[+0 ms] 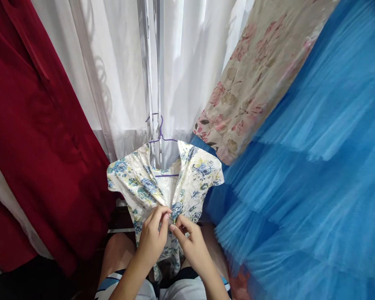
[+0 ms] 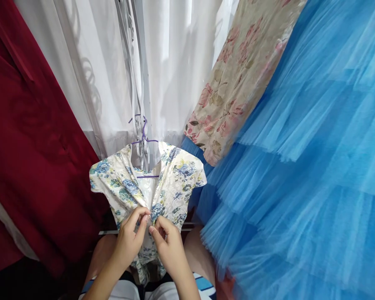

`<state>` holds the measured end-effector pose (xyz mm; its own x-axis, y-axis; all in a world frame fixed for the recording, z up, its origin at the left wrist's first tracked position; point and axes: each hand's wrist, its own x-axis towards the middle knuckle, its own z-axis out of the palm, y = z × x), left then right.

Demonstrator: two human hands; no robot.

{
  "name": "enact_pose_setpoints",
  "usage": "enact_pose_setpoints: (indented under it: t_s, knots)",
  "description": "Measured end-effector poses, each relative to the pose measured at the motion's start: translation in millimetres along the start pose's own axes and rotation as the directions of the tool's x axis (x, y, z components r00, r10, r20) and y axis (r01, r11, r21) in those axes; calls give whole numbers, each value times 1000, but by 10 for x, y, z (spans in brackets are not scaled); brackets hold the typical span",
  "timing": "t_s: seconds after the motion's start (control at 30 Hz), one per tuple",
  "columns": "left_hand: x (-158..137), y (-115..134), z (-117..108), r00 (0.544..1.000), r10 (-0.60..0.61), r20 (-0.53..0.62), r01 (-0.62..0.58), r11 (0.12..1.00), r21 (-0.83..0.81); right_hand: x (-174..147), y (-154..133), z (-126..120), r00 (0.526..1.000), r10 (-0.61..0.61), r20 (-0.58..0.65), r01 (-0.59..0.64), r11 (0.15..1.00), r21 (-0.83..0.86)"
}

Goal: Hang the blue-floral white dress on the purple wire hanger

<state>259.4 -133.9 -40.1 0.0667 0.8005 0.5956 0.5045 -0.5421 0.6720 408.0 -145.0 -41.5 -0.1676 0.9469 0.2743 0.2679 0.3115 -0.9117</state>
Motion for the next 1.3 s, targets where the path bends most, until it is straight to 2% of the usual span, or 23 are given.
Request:
enact_pose_setpoints:
  t_s: [0.07,0.13,0.23,0.4,0.5,0.57,0.67,0.83,0.97,1.17,1.3]
  knots:
    - [118,-1,-90,982,186,33,-187,981,51,-30,-32,-63,1000,18,24,-18,1000,3]
    - [311,6,-201,937,341,77,-348,932,103,-58,-62,-104,999,30,37,-31,999,13]
    - [738,31,-392,866,490,93,-499,843,201,-87,-106,-114,998,33,50,-34,999,12]
    - [1577,85,-658,763,636,115,-633,700,330,-81,-181,-108,998,23,59,-21,999,-32]
    - [1941,99,-712,735,667,122,-651,643,403,-44,-205,-140,998,14,59,-12,999,-42]
    - [2077,100,-713,725,679,118,-648,614,451,-30,-206,-169,999,9,52,-6,998,-57]
    - [2168,106,-720,726,681,89,-629,607,487,-61,-201,-203,999,9,49,-5,997,-77]
    - [2228,172,-816,729,681,-67,-566,655,500,-195,-188,-169,996,26,90,-18,996,-83]
    - [2187,203,-861,730,677,-92,-554,666,500,-195,-130,-60,997,2,81,9,992,-127]
    - [2039,125,-896,702,705,-98,-616,671,412,86,-144,-11,995,16,103,-2,991,-132]
    - [1933,137,-948,736,677,10,-636,686,355,500,-423,-109,991,-41,126,45,999,-28]
